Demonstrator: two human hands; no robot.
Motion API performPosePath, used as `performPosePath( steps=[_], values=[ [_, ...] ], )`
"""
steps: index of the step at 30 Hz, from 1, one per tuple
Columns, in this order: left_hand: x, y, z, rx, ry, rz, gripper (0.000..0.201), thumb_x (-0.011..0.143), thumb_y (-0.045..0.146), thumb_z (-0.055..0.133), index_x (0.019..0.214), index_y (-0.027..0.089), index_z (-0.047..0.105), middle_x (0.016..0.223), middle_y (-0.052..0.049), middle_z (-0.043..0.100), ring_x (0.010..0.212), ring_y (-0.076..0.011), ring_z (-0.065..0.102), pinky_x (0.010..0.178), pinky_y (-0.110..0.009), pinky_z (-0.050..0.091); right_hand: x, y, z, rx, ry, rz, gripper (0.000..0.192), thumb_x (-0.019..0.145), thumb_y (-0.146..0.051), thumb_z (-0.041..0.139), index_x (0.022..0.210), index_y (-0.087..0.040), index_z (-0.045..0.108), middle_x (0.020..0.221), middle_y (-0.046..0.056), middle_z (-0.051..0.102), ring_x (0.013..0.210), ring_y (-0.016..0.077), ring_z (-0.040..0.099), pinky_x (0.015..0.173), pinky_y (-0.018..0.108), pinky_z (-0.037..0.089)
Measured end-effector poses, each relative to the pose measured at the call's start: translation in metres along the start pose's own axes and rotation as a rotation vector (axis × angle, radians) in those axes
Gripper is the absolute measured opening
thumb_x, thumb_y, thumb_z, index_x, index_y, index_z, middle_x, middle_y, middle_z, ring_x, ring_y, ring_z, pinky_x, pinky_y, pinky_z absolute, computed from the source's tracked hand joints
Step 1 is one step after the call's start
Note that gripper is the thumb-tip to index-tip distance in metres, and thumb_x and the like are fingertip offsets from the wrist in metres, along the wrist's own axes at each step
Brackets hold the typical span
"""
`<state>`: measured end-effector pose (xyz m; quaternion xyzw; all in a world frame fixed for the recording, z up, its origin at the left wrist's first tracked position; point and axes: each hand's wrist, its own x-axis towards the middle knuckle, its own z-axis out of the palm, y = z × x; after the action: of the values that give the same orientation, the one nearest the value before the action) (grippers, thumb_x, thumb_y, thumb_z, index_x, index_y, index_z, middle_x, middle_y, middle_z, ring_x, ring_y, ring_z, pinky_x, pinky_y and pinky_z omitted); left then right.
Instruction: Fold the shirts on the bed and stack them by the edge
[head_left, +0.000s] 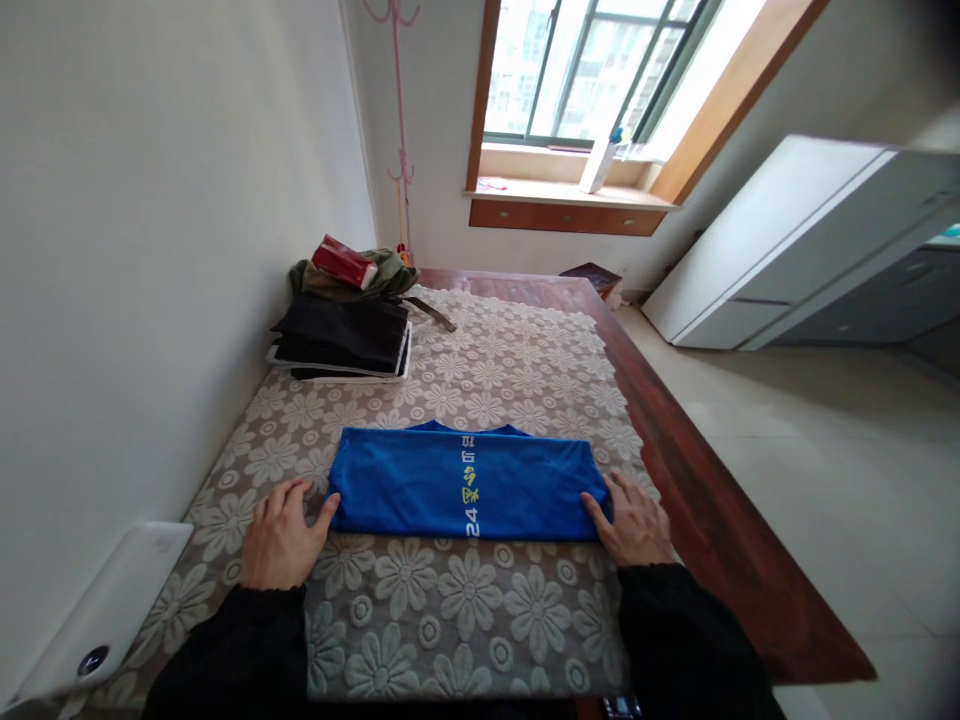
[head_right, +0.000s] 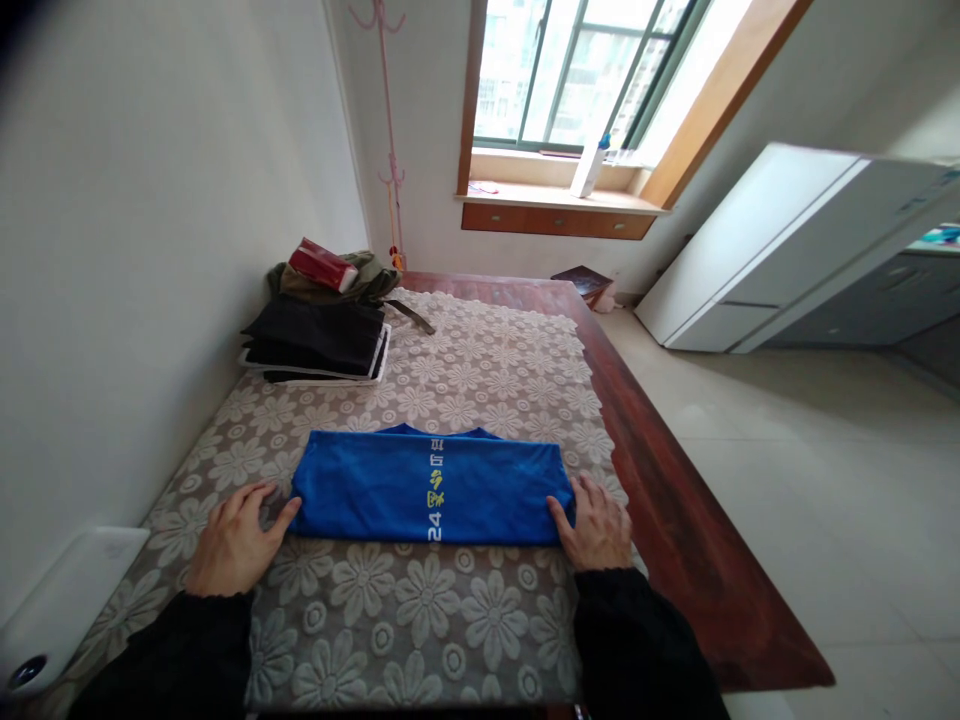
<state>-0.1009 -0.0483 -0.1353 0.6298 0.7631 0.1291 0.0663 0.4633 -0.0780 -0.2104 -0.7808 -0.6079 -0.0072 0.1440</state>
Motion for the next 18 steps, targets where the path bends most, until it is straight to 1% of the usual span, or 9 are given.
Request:
performPosePath(
  steps=[3,5,7,9,11,13,16,17,18],
  values=[
    [-0.003,0.016,-0.001,-0.06,-0.036,0.041,0.056,0.095,0.065,0.051,0.117,0.018,0.073,0.132,-0.019,0.069,0.121,-0.0404,0.065,0.112,-0.055,0.053,0.001,-0.01,-0.009,0.072,-0.03,-0.026,0.057,0.098,-0.065,0.053,0.128,-0.022,0.073,0.149,0.019,0.065,0.135,0.0455,0.059,0.115,0.069,0.046],
    [-0.001,0.027,0.0,-0.127,-0.064,0.05,0.049,0.092,0.063,0.052,0.106,0.02,0.071,0.125,-0.018,0.07,0.118,-0.0394,0.067,0.111,-0.054,0.053,0.005,-0.024,-0.014,0.165,-0.039,-0.045,0.05,0.094,-0.061,0.057,0.118,-0.021,0.074,0.143,0.02,0.067,0.13,0.0436,0.061,0.113,0.064,0.049],
    [0.005,0.031,0.0,-0.199,-0.112,0.046,0.043,0.089,0.062,0.052,0.096,0.022,0.065,0.115,-0.017,0.071,0.114,-0.0384,0.069,0.109,-0.054,0.054,0.01,-0.036,-0.017,0.287,-0.052,-0.043,0.045,0.089,-0.059,0.06,0.111,-0.022,0.071,0.132,0.019,0.071,0.123,0.0406,0.065,0.111,0.059,0.051],
    [0.012,0.03,0.001,-0.271,-0.177,0.02,0.037,0.088,0.061,0.054,0.092,0.024,0.06,0.105,-0.014,0.072,0.106,-0.0365,0.071,0.105,-0.054,0.056,0.014,-0.042,-0.02,0.405,-0.092,0.013,0.045,0.085,-0.06,0.063,0.111,-0.023,0.067,0.119,0.016,0.074,0.115,0.0379,0.069,0.109,0.057,0.053],
    [0.02,0.026,0.002,-0.379,-0.22,-0.034,0.036,0.085,0.061,0.06,0.093,0.025,0.057,0.102,-0.011,0.073,0.106,-0.0354,0.073,0.105,-0.055,0.056,0.017,-0.043,-0.024,0.549,-0.155,0.09,0.055,0.083,-0.062,0.068,0.122,-0.024,0.061,0.114,0.013,0.074,0.11,0.036,0.071,0.105,0.056,0.056],
    [0.027,0.021,0.003,-0.564,-0.256,-0.112,0.047,0.079,0.062,0.071,0.102,0.025,0.054,0.106,-0.011,0.074,0.109,-0.0349,0.074,0.107,-0.055,0.057,0.021,-0.04,-0.03,0.734,-0.225,0.137,0.075,0.079,-0.061,0.076,0.14,-0.025,0.051,0.122,0.013,0.074,0.11,0.0345,0.073,0.103,0.054,0.059],
    [0.036,0.018,0.003,-0.89,-0.345,-0.213,0.081,0.068,0.064,0.085,0.126,0.024,0.047,0.112,-0.011,0.075,0.107,-0.0329,0.076,0.101,-0.054,0.061,0.029,-0.032,-0.04,0.965,-0.354,0.156,0.108,0.072,-0.055,0.088,0.161,-0.027,0.032,0.14,0.016,0.07,0.112,0.0327,0.075,0.098,0.049,0.063],
    [0.038,0.019,0.001,-0.968,-0.385,-0.22,0.09,0.066,0.064,0.088,0.134,0.024,0.043,0.113,-0.011,0.075,0.107,-0.0319,0.077,0.099,-0.052,0.062,0.031,-0.028,-0.044,1.011,-0.399,0.166,0.115,0.071,-0.052,0.09,0.165,-0.029,0.029,0.142,0.015,0.07,0.11,0.0318,0.076,0.095,0.047,0.064],
    [0.04,0.019,-0.001,-1.024,-0.422,-0.214,0.097,0.066,0.062,0.089,0.141,0.024,0.041,0.115,-0.01,0.075,0.106,-0.0308,0.077,0.097,-0.05,0.063,0.033,-0.025,-0.047,1.052,-0.437,0.178,0.117,0.069,-0.049,0.091,0.167,-0.03,0.029,0.14,0.014,0.071,0.107,0.0304,0.076,0.091,0.044,0.065]
  ],
)
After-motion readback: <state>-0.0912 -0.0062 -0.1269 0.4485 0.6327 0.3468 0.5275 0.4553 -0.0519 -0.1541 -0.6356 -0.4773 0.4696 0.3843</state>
